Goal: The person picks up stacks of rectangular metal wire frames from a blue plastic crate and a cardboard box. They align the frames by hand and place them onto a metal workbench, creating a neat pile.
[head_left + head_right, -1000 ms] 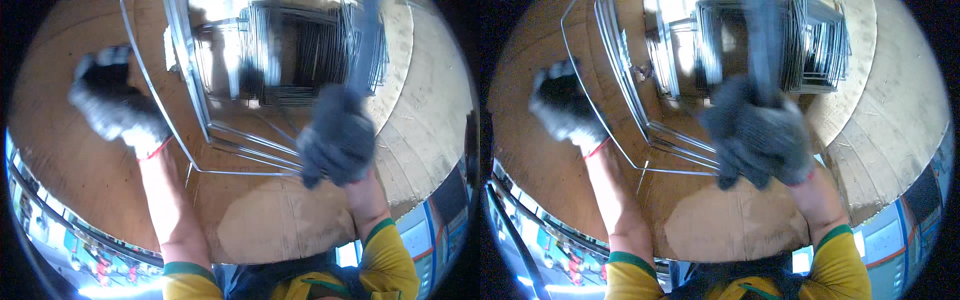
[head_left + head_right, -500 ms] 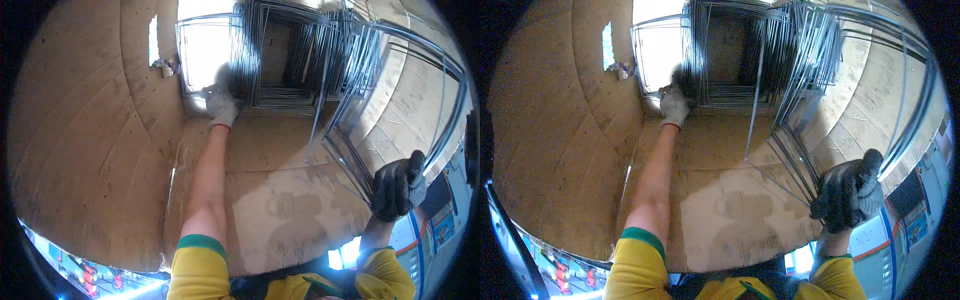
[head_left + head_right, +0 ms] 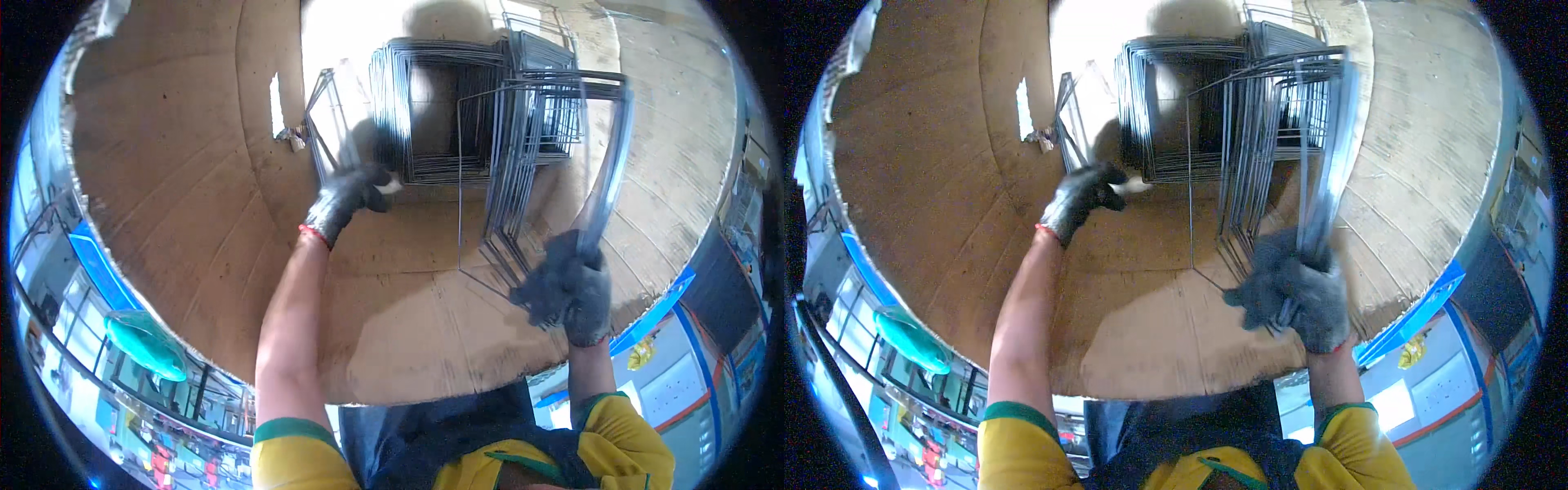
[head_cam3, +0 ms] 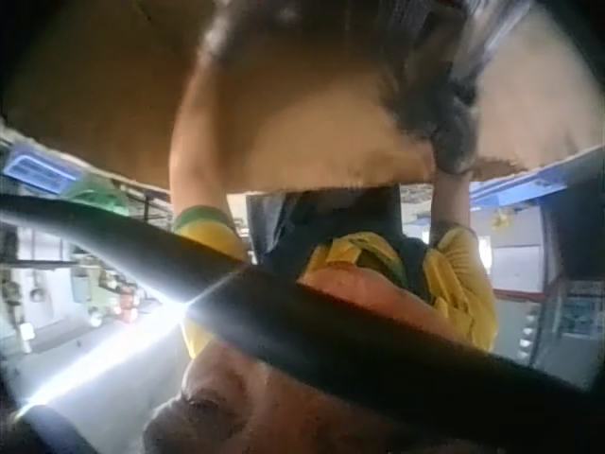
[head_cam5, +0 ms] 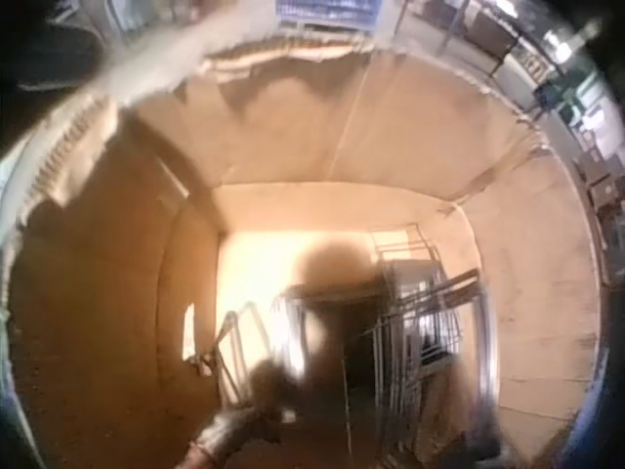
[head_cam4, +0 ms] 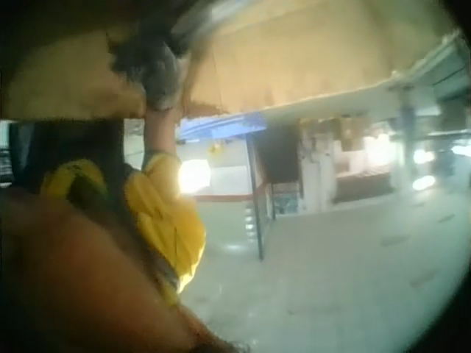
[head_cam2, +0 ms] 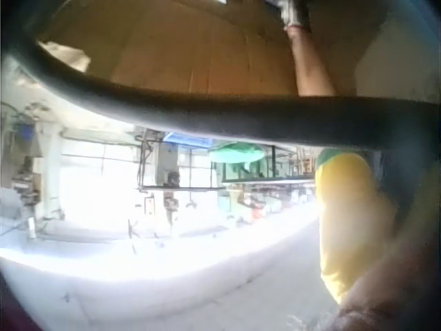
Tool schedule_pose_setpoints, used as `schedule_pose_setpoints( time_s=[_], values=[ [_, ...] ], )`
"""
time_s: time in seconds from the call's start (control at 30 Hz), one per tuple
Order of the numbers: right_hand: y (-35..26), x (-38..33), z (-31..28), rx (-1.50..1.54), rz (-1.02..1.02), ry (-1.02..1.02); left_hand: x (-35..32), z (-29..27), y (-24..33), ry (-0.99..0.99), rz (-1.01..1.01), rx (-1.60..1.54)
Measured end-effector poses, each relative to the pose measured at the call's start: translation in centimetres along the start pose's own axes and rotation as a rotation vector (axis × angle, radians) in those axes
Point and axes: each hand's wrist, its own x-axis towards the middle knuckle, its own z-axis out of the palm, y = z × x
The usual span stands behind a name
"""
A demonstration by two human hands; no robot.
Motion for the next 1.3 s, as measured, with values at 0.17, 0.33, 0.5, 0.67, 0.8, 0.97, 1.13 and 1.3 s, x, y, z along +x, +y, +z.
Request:
schedule_pose_setpoints(
  time_s=[0.17, 0.33, 0.5, 0.67, 0.8, 0.97, 1.13, 1.3],
  values=[
    [1.9, -0.5, -0.2, 0.272, 0.045, -0.165, -10.3, -1.4, 7.1, 0.086, 0.157, -0.363],
    [2.5, -0.3, -0.6, 0.070, 0.012, -0.234, -18.9, 5.2, 7.1, -0.028, 0.057, -0.029],
    [3.2, -1.2, 1.0, 0.088, 0.133, -0.220, -20.3, 12.9, 7.5, -0.175, 0.208, 0.496],
    [2.1, -0.9, 0.4, -0.303, 0.193, -0.309, -19.8, 14.0, 6.7, -0.262, 0.074, 0.000],
    [3.3, -0.7, 0.4, -0.223, 0.132, -0.366, -20.4, 14.2, 5.5, -0.185, 0.012, -0.308],
    [4.3, -0.3, 0.6, -0.091, 0.136, -0.347, -20.7, 13.0, 8.4, -0.009, -0.226, -0.270],
    [3.7, -0.2, 2.0, 0.128, 0.238, -0.442, -21.3, 11.2, 3.4, 0.188, -0.066, -0.686],
    [2.6, -1.5, 4.3, -0.215, 0.342, -0.587, -19.0, 8.7, 6.0, 0.142, 0.143, -0.732]
  ],
)
